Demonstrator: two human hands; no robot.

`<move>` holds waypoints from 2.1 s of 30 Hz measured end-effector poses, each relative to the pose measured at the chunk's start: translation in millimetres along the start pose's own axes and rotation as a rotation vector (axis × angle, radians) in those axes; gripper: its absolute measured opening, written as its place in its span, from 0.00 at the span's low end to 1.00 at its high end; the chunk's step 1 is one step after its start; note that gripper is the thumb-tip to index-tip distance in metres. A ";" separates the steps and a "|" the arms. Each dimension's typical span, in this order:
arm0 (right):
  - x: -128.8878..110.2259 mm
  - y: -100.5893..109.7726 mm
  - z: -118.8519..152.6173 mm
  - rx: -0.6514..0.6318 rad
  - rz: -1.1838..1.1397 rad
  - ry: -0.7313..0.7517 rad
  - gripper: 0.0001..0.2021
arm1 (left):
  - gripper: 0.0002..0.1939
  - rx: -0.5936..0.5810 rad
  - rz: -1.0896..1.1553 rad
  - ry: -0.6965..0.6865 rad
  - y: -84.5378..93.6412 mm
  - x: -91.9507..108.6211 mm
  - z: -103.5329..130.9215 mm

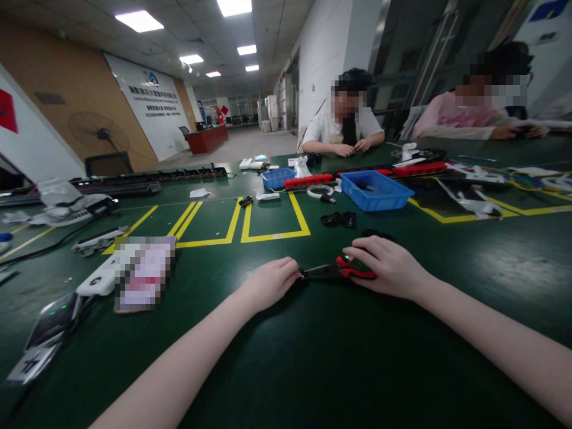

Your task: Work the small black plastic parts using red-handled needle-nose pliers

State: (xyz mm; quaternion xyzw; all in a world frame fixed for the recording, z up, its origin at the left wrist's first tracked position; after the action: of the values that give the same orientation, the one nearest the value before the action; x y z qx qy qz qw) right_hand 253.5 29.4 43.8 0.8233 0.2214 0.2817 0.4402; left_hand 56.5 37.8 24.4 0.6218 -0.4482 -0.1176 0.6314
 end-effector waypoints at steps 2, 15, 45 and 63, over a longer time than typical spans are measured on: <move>-3.3 4.4 0.4 0.075 0.114 0.065 0.19 | 0.10 0.011 0.022 -0.007 1.2 -0.7 1.0; -3.5 10.5 -7.5 0.032 0.007 -0.114 0.18 | 0.19 0.084 0.027 0.027 6.3 -6.4 4.6; 15.1 -10.1 -21.1 -0.067 -0.096 -0.230 0.22 | 0.21 0.095 -0.133 0.204 -3.2 6.0 -0.7; 23.8 -24.4 -12.2 -0.156 -0.062 -0.286 0.24 | 0.18 0.077 -0.169 0.019 -6.9 24.2 1.3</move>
State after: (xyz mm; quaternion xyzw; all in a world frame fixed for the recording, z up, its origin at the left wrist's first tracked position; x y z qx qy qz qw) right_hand 260.3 63.9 35.0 0.8110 0.1592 0.1644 0.5384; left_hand 72.2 18.4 28.2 0.6822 -0.3923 -0.1474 0.5992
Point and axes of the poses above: each hand's wrist, its own z-axis away from the middle knuckle, its own y-axis out of the back of the hand, x = y × z, the point moved 8 cm from there along -z, towards the middle knuckle, and after that the axes turned 6 degrees about z, right-handed, at the moved point
